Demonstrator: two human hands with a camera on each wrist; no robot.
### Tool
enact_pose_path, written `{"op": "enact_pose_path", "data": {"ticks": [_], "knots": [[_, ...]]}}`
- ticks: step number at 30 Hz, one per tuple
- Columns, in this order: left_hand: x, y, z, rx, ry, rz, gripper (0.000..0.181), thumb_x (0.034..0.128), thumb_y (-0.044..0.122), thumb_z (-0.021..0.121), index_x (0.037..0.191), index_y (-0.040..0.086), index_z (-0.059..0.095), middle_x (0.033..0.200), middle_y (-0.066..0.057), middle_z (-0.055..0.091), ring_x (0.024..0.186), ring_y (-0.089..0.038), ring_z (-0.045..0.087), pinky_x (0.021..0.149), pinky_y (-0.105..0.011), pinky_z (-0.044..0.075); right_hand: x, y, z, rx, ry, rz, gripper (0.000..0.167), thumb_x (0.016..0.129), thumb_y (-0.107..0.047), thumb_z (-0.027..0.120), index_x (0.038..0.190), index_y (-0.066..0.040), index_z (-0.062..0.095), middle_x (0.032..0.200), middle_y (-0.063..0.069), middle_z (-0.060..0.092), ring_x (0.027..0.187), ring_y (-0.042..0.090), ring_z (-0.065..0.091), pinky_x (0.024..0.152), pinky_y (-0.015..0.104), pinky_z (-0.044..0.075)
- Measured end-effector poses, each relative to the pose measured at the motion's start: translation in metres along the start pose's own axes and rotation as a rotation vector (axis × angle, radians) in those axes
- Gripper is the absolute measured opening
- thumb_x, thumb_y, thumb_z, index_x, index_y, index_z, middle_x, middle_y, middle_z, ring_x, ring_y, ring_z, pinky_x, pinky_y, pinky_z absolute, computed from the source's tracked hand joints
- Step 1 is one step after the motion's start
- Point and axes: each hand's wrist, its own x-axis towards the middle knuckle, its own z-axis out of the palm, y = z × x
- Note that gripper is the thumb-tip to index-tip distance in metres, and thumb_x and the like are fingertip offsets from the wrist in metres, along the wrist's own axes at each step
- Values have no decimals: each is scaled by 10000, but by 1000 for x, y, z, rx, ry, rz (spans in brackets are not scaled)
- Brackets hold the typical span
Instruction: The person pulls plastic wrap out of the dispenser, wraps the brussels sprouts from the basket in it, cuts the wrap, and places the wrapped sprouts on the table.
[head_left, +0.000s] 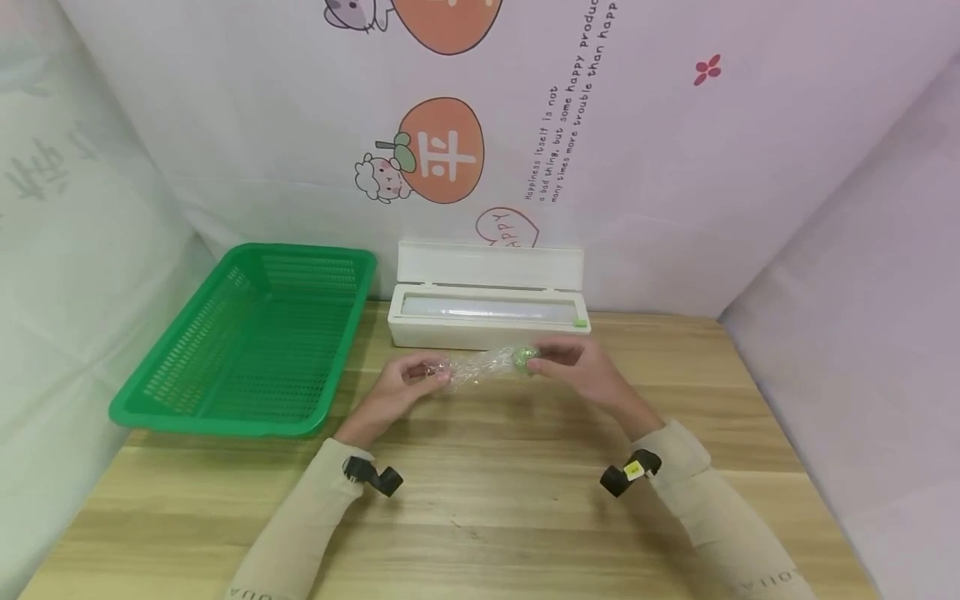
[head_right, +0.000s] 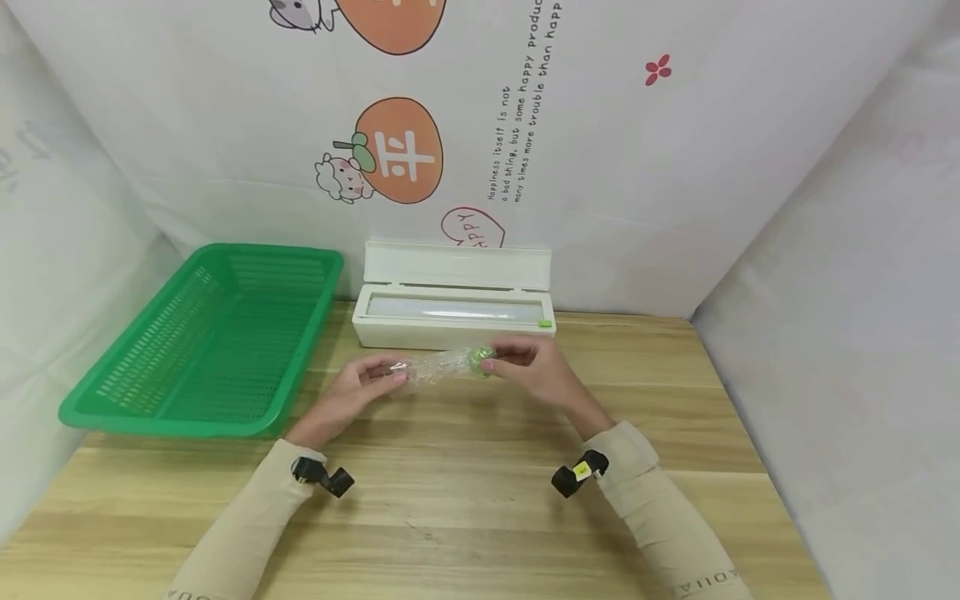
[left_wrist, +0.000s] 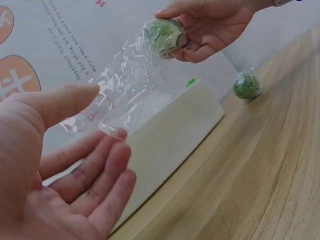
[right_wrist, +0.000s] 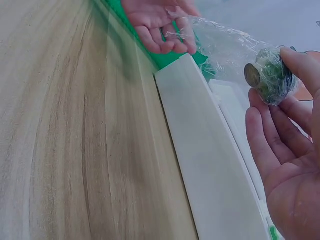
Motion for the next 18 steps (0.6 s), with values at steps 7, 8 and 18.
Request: {"op": "enact_pose_path", "data": {"ticks": [7,8,18], "knots": [[4,-7,-2,-163,70,51,190,993,45,701,1181,17,707,990,58,776,926,-89,737,920,-247,634,-1,4,-3,24,8,23,383,961,-234,791,1277,-29,720,1132,27,798,1004,149,769,966,357,644],[5,-8,-2,-170,77,54,149,991,39,702,1139,44,717,980,61,775,916,-85,736,913,-239,634,-2,4,-3,27,11,29,386,963,-238,790,1280,-29,718,1136,20,796,1009,149,767,979,374,641],[23,-5,5,-212,99,57,85,993,35,708,1035,107,727,983,47,772,911,-81,727,903,-230,637,-4,-2,0,55,-14,-20,377,1005,-134,707,1314,76,657,1064,-84,774,964,93,750,925,244,629]]}}
